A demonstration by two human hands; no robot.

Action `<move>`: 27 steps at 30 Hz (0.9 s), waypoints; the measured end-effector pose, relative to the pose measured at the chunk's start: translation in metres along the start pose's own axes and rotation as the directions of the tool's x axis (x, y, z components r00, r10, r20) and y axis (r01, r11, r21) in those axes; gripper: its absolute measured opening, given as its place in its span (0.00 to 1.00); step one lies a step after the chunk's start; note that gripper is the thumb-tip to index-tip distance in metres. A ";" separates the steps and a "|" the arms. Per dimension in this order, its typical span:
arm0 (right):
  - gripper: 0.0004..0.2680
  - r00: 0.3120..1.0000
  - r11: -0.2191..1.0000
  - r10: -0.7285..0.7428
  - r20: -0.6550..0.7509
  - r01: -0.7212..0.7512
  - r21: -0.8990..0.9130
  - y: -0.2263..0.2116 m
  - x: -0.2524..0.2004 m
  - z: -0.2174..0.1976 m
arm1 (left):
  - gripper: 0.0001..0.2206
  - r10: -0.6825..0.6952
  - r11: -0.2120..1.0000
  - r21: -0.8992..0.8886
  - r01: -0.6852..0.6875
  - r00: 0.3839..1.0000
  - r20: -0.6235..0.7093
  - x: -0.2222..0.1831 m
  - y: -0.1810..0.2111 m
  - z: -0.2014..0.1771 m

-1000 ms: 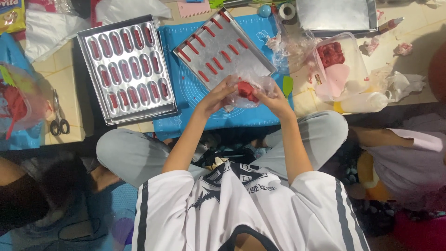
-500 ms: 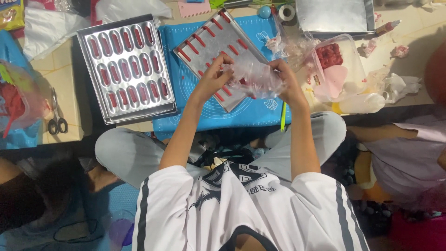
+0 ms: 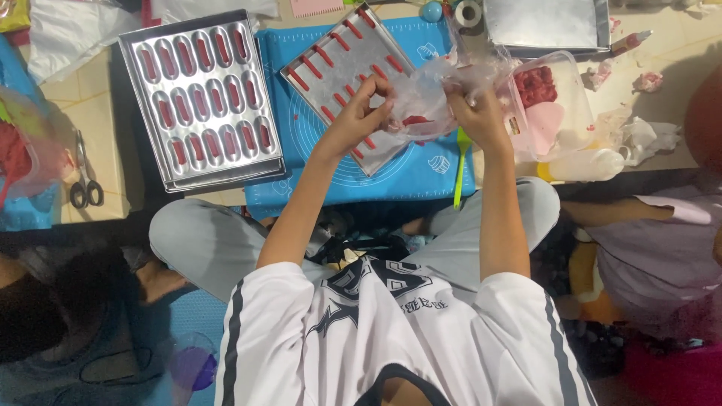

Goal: Filling a plastic piping bag with red icing using a spatula and scraper while sitting on the floor.

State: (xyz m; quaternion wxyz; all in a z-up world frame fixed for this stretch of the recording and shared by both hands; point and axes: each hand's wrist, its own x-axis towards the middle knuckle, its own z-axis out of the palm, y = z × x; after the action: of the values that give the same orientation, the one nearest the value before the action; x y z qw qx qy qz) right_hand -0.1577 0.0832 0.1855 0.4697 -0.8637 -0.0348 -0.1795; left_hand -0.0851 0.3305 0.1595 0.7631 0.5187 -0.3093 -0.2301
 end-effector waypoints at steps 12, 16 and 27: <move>0.07 0.969 0.932 -0.035 0.246 -0.057 0.357 -0.047 0.016 0.018 | 0.29 -0.346 0.503 -0.763 0.406 0.904 0.253 -0.059 -0.088 -0.003; 0.13 0.921 0.983 -0.125 0.368 0.065 0.171 -0.052 -0.006 0.040 | 0.30 -0.528 0.345 -0.839 0.420 0.826 0.197 -0.048 -0.176 -0.014; 0.14 0.841 0.995 0.073 0.537 -0.099 0.020 -0.042 -0.087 0.064 | 0.09 -0.447 0.789 -0.547 0.281 0.873 -0.196 -0.039 -0.038 0.019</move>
State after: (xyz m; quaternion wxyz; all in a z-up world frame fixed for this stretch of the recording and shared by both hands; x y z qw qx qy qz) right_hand -0.2304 0.1688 0.1571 0.4690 -0.8689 -0.1295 0.0904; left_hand -0.1266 0.3307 0.1197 0.8505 0.3824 -0.0055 -0.3612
